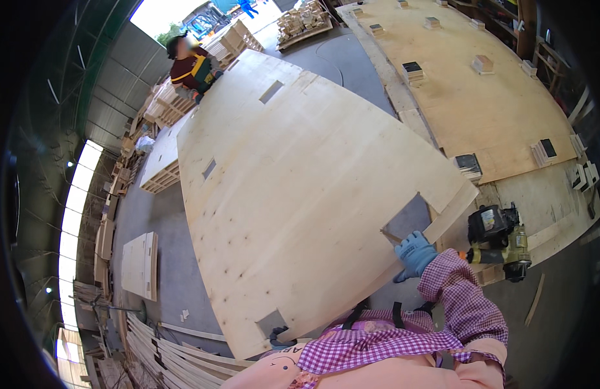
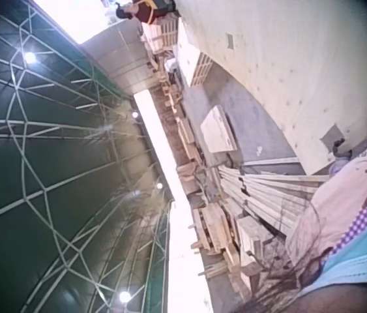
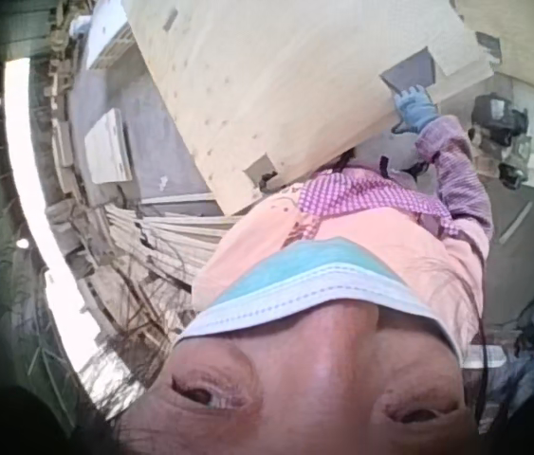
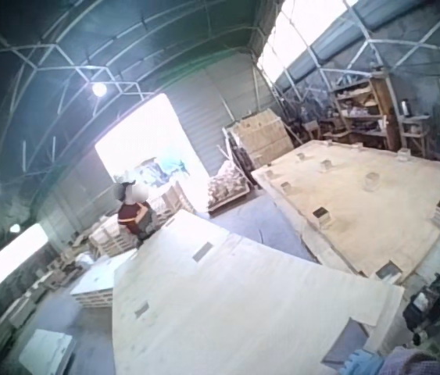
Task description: The person assembles a wooden pallet by positioning a large plywood sheet onto a wooden frame, aligning it, and securing it with a pneumatic nail gun. They also use a hammer to tap the wood into place and adjust the sheet as needed.
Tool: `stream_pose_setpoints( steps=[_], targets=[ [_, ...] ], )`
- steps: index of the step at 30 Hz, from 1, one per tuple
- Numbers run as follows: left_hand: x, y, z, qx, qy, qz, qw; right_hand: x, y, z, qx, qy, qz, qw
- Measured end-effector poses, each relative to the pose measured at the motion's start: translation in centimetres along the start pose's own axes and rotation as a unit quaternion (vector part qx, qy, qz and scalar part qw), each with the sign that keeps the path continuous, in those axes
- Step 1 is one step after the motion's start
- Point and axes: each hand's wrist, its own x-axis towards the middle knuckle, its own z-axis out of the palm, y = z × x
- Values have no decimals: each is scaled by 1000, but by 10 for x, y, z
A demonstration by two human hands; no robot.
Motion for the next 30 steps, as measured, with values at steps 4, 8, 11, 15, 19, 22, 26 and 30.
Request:
stream_pose_setpoints(
  steps=[4, 8, 11, 15, 19, 22, 26, 30],
  targets=[
    [-33, -7, 16, -15, 69, 21, 997, -42, 8, 12, 49, 46, 34, 997],
    [-46, 4, 8, -58, 66, -27, 996, -87, 13, -27, 73, 67, 80, 992],
    [-37, 30, -28, -42, -80, -125, 988, -113, -6, -41, 72, 107, 118, 985],
    [-87, -6, 7, -73, -5, -183, 980, -144, -29, -47, 75, 96, 191, 974],
    [-87, -7, -3, -12, 49, -132, 990, -151, -62, -36, 21, 82, 225, 971],
    [-77, 8, -19, -4, 20, -134, 991, -152, -87, -29, 44, 76, 242, 966],
    [-79, 31, -38, 65, -20, -84, 994, -159, -111, 8, 64, 101, 241, 963],
    [-74, 71, -31, -23, 35, -106, 993, -165, -135, 38, 68, 110, 238, 963]
  ],
)
